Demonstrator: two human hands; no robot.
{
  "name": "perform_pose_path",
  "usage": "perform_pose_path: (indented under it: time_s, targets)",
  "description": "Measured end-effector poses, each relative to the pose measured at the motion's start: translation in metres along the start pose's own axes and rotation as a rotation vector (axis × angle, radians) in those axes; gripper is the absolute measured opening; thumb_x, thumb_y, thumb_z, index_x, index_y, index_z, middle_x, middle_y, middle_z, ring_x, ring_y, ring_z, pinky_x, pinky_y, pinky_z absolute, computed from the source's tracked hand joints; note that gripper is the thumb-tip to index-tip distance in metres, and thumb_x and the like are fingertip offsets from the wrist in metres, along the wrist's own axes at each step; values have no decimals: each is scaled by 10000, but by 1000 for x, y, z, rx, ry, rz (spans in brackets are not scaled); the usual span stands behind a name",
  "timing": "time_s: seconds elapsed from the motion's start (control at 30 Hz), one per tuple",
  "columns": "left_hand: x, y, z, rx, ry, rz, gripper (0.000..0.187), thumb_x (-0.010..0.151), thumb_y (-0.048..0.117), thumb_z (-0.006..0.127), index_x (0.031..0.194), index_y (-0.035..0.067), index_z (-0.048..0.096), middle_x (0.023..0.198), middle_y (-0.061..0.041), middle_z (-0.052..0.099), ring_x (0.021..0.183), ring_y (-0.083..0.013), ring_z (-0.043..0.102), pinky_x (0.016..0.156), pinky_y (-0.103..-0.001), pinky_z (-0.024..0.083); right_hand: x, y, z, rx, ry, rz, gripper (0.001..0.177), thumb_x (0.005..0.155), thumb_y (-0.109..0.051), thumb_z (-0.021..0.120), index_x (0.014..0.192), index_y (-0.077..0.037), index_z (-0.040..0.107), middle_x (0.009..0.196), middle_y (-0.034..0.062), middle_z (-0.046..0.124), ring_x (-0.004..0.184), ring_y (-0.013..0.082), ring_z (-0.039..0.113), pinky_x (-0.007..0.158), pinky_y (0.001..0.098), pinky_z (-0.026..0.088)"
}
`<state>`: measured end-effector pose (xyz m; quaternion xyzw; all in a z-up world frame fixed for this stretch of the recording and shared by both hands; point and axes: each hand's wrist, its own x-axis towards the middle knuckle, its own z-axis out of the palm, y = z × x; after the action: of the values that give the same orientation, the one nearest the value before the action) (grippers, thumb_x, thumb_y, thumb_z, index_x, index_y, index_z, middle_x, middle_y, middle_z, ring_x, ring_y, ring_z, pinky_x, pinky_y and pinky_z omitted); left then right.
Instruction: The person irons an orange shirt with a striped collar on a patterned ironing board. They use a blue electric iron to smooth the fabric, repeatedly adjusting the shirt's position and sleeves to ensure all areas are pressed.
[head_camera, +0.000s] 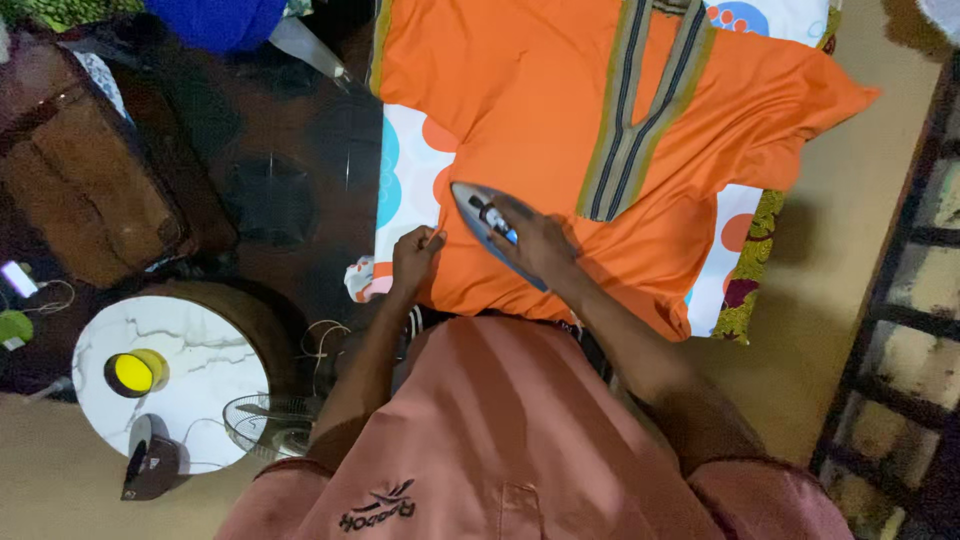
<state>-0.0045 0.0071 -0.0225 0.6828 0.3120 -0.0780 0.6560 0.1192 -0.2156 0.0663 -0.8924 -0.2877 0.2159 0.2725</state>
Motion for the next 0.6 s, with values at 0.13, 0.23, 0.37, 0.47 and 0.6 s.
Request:
perform_pose_path:
  time_s: [0.13,0.23,0.37,0.47,0.6]
  targets:
    - [5,7,1,100,33,7,324,954,253,739,746,36,617,597,11,514,540,-79,440,501,-302,362,2,-10,-3,-152,-170,172,594,991,-458,627,1526,-232,501,1134,200,717,959,428,698,876,537,542]
    - [3,5,-2,234,50,83,333,951,296,739,778,30,637,602,-20,553,555,-96,479,522,-318,386,11,-5,5,-9,110,60,563,983,-406,652,1483,-178,525,1202,200,723,978,420,709,851,519,562]
    - [-3,-2,-7,312,13,91,358,943,341,720,808,21,629,609,-57,572,557,-121,502,528,-340,404,19,4,6,163,153,-122,545,953,-378,691,1423,-135,561,1236,214,716,958,386,733,833,488,588]
    - [-12,-19,-16,317,36,111,319,929,297,746,818,22,627,608,-39,569,555,-107,493,516,-322,399,-1,-3,1,114,-89,-154,571,920,-403,695,1434,-175,596,1066,172,759,945,375,735,844,503,579]
    - [-18,-38,-19,79,17,83,293,950,237,753,807,27,609,628,-2,551,568,-70,475,523,-289,385,-17,-15,-4,10,-79,-184,589,926,-397,701,1451,-159,580,1163,189,744,955,404,715,855,538,549]
